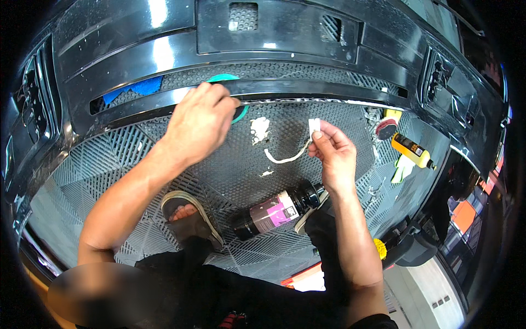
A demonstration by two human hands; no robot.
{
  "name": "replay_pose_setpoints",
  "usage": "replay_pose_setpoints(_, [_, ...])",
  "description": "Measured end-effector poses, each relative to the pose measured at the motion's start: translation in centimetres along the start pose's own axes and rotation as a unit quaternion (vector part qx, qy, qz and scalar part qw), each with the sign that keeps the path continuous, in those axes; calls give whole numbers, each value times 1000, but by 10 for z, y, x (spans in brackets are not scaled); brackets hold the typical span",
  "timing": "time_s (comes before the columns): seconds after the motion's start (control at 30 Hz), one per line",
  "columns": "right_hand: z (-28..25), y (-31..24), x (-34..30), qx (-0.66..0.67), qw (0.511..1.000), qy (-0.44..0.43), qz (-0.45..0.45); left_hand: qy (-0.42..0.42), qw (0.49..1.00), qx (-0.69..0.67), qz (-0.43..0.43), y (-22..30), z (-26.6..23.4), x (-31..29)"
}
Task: The person applies a white adhesive strip along the edge of a black car bumper, pressing it down by hand. They smooth the strip along the contour and continue applying it across the bumper surface.
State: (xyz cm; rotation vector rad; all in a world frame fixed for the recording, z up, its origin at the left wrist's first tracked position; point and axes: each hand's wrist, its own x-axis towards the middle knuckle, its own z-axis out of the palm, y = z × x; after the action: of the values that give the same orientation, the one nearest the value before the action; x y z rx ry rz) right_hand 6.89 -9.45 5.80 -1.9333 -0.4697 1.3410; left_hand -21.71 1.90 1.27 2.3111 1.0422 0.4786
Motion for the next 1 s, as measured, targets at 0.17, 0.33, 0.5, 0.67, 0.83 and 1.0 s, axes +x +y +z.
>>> replay_pose_setpoints(0.17, [-30,-11,-3,-61,998,11,-8,-1,1000,-19,20,-4,-9,1])
replay_pose_setpoints(0.33, [-52,-9,-1,-65,998,27,-5,-73,982,-138,105,30,-4,-19])
replay_pose_setpoints(0.5, [-48,-5,0,-83,996,12,-1,-62,989,-81,110,41,5,-22])
replay_pose_setpoints(0.67, [-58,-5,-3,-88,996,21,7,-27,1000,4,-15,9,-12,-8])
replay_pose_setpoints(0.83, [-60,3,-4,-93,995,21,9,-59,994,35,-90,-8,-29,-26])
replay_pose_setpoints(1.0, [-51,8,-6,-94,995,-2,11,8,998,-40,-52,-21,-31,-24])
